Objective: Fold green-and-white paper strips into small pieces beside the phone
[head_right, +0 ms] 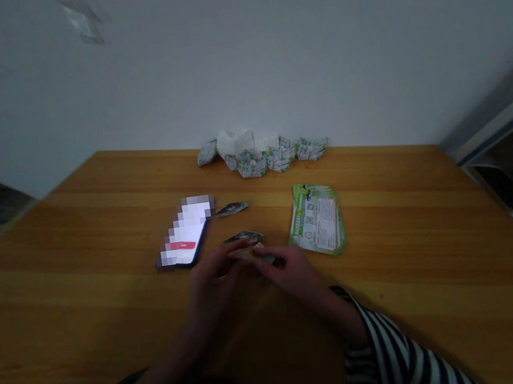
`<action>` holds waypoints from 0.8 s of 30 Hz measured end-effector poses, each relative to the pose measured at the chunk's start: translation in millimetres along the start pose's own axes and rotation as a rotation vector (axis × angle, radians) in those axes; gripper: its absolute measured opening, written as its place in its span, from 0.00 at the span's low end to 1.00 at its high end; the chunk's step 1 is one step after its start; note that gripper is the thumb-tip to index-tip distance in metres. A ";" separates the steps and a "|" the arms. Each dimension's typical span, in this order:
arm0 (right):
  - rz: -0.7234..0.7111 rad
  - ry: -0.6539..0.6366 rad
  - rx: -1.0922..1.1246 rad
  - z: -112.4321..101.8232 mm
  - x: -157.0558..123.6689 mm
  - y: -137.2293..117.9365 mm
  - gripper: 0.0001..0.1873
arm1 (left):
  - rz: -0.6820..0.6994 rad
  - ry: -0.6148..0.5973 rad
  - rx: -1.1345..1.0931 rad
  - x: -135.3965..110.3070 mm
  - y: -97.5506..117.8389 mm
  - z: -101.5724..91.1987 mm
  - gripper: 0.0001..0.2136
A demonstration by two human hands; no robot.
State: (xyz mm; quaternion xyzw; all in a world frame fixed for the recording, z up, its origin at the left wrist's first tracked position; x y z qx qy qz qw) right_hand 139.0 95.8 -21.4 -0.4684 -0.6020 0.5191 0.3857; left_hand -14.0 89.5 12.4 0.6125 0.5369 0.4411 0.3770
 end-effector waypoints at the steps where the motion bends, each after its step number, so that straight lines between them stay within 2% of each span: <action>1: 0.001 0.003 0.014 0.3 0.0 0.0 0.20 | -0.021 -0.002 -0.038 0.0 -0.2 0.7 0.17; 6: 0.018 0.060 0.105 -0.7 -0.8 0.5 0.21 | -0.098 0.070 -0.306 -1.0 2.9 2.6 0.32; 10: 0.025 0.122 0.169 -1.8 -1.9 3.4 0.20 | -0.199 0.078 -0.520 -1.2 -5.3 9.0 0.37; 12: 0.027 0.142 0.205 -1.0 -2.5 5.1 0.21 | -0.274 0.023 -0.597 -1.3 -13.2 15.6 0.34; 14: 0.033 0.150 0.235 0.5 -2.9 6.6 0.21 | -0.322 -0.037 -0.627 -1.7 -18.5 20.7 0.26; 17: 0.049 0.142 0.257 2.6 -3.5 7.8 0.21 | -0.324 -0.070 -0.609 -1.8 -17.6 21.6 0.15; 24: 0.043 0.151 0.260 0.2 -4.8 3.5 0.22 | -0.338 -0.062 -0.593 -2.9 -5.7 19.4 0.15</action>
Point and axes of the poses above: each hand's wrist, its own x-axis towards the middle knuckle, its own z-axis out of the palm, y = z × x, the point moved 7 cm from there along x, towards the middle knuckle, and after that the axes turned 3 degrees about -z, right-handed, at the moved point
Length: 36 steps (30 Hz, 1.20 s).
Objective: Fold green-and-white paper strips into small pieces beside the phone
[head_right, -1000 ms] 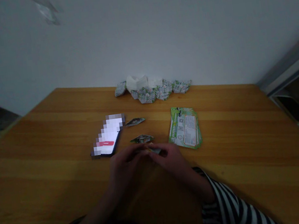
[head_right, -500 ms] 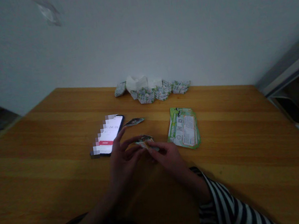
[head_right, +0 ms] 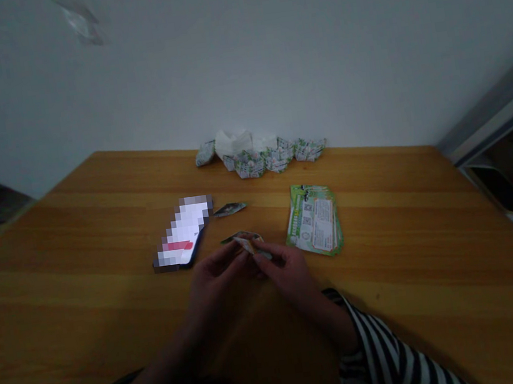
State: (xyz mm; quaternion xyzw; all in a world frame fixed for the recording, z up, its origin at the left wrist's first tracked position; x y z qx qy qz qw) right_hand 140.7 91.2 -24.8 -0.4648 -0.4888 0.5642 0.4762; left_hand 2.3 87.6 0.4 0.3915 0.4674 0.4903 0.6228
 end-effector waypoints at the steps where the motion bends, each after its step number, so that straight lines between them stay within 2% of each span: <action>1: 0.000 -0.006 -0.001 0.4 -0.1 -0.5 0.22 | -0.004 0.007 0.004 -0.2 0.2 0.0 0.15; 10: -0.008 -0.068 -0.022 7.0 -2.3 3.9 0.24 | 0.008 0.017 0.051 0.7 1.9 1.2 0.15; 17: -0.038 -0.106 -0.106 13.4 -6.7 -5.1 0.19 | 0.031 0.029 0.111 0.1 -1.9 -1.6 0.15; 20: -0.161 -0.065 -0.308 11.7 -10.5 -17.0 0.17 | 0.093 0.028 0.210 -0.5 -3.4 -2.6 0.14; 23: -0.349 0.049 -0.578 4.8 -14.9 -32.3 0.14 | 0.167 0.040 0.355 -1.5 -3.1 -4.1 0.13; 26: -0.430 0.122 -0.655 -4.5 -13.9 -38.0 0.11 | 0.177 0.046 0.449 -1.2 -2.7 -7.0 0.12; 29: -0.265 0.001 -0.420 -8.4 -3.8 -23.6 0.12 | 0.153 0.021 0.455 0.8 -1.1 -9.6 0.14; 32: -0.072 -0.140 -0.130 -5.6 2.0 -7.7 0.21 | 0.095 -0.028 0.417 3.6 -1.2 -10.5 0.18; 36: -0.038 -0.239 -0.081 -5.3 3.9 -5.1 0.20 | 0.133 -0.076 0.441 4.5 6.6 -9.5 0.15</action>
Point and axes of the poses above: each hand's wrist, its own x-axis towards the middle knuckle, its own z-axis out of the palm, y = z × x, the point moved 7 cm from there along x, towards the middle knuckle, and after that the axes turned 3 degrees about -z, right-handed, at the moved point
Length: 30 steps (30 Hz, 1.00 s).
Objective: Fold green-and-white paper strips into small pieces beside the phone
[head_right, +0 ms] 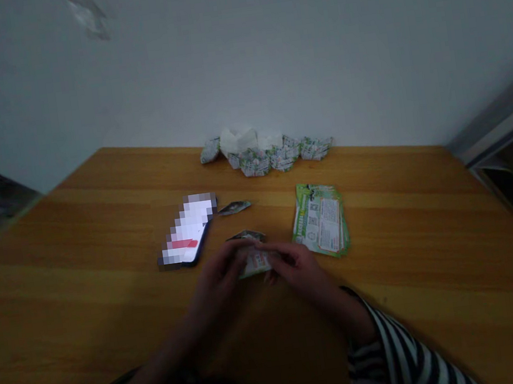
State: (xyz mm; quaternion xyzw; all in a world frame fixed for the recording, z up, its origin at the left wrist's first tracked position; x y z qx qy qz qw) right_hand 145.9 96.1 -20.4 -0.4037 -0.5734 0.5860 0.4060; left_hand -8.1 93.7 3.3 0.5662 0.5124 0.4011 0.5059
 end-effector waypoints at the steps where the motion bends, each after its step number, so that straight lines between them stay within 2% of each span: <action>1: 0.002 -0.011 0.000 -1.1 0.0 -0.4 0.20 | 0.002 -0.015 0.019 -0.1 1.5 -0.1 0.16; 4: 0.001 -0.013 0.032 -5.7 -0.3 -3.3 0.25 | -0.065 -0.056 0.043 -1.4 2.1 0.0 0.26; 6: -0.006 -0.018 0.046 -7.1 -0.4 -5.3 0.25 | -0.107 -0.062 0.031 -2.8 2.7 -0.7 0.28; 9: -0.023 -0.016 0.039 -6.8 -0.9 -7.6 0.25 | -0.151 -0.064 -0.024 -4.0 3.7 -1.0 0.27; 13: -0.089 0.057 -0.075 -7.8 -3.1 -12.8 0.21 | -0.194 -0.079 -0.107 -3.6 3.1 1.0 0.24; 17: -0.178 0.077 -0.172 -5.9 -5.9 -19.5 0.19 | -0.161 -0.075 -0.111 -1.9 3.5 1.5 0.20; 22: -0.241 0.066 -0.267 -6.4 -6.0 -22.8 0.21 | -0.156 -0.073 -0.118 -2.5 0.8 0.9 0.21; 26: -0.213 0.093 -0.284 -8.7 -5.3 -20.8 0.20 | -0.171 -0.067 -0.135 -3.8 0.5 0.9 0.21; 30: -0.168 0.141 -0.194 -9.2 -5.5 -18.9 0.16 | -0.163 -0.063 -0.139 -3.0 2.7 1.9 0.20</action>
Point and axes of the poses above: each hand's wrist, its own x-axis towards the middle knuckle, its own z-axis out of the palm, y = z × x, the point moved 7 cm from there along x, towards the middle knuckle, and after that the axes turned 3 degrees about -z, right-handed, at the moved point
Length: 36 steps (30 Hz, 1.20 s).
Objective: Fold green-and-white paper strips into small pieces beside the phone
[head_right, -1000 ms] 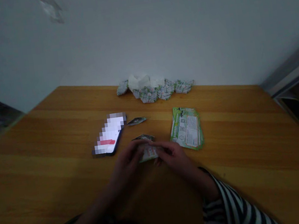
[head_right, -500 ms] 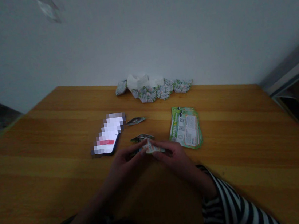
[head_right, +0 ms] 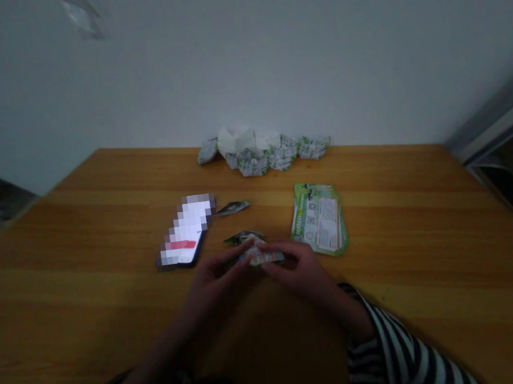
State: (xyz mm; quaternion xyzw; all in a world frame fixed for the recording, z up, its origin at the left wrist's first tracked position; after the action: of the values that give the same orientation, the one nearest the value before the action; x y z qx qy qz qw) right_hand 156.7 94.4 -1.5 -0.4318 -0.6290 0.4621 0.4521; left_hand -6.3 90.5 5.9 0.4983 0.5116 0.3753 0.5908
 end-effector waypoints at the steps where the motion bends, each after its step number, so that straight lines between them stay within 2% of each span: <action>1: 0.010 0.019 0.015 -0.3 0.0 0.1 0.15 | 0.005 0.007 -0.002 0.3 0.6 0.0 0.19; 4: 0.037 0.075 0.007 -2.0 -0.1 1.0 0.10 | 0.021 0.041 0.009 0.8 1.8 -1.0 0.16; 8: 0.103 0.150 -0.022 -5.2 -1.2 6.8 0.11 | 0.021 0.027 0.039 1.2 1.0 1.3 0.17; 11: 0.159 0.188 0.056 -4.1 -2.8 12.3 0.14 | 0.057 0.030 0.023 1.3 1.2 2.0 0.16; 15: 0.145 0.204 0.122 -1.7 -3.4 11.7 0.14 | 0.053 0.043 -0.054 1.3 -3.5 1.4 0.16; 20: 0.131 0.194 0.043 -7.6 -1.3 10.3 0.07 | 0.133 0.087 0.078 0.5 1.0 -6.2 0.11; 22: 0.147 0.197 0.041 -11.6 0.1 11.5 0.07 | 0.150 0.055 0.088 -0.6 4.4 -6.7 0.11; 27: 0.184 0.132 0.088 -11.5 3.1 11.3 0.11 | 0.040 -0.052 -0.023 -3.9 3.3 -3.0 0.13; 31: 0.145 0.096 0.042 -7.5 2.1 5.2 0.15 | 0.024 0.015 0.003 -2.1 2.6 -4.7 0.17; 36: 0.133 0.140 0.017 -5.5 -5.0 7.4 0.13 | 0.039 0.076 0.073 -0.3 4.1 -5.1 0.17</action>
State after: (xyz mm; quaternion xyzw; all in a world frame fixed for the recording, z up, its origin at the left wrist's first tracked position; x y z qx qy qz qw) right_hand 164.1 92.1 -8.7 -0.4998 -0.5618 0.4653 0.4669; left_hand -11.0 92.2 10.0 0.5148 0.5373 0.3863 0.5451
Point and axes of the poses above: each hand's wrist, its own x-axis towards the middle knuckle, its own z-axis out of the palm, y = z × x, the point moved 7 cm from there along x, towards the middle knuckle, and after that the axes turned 3 degrees about -z, right-handed, at the moved point
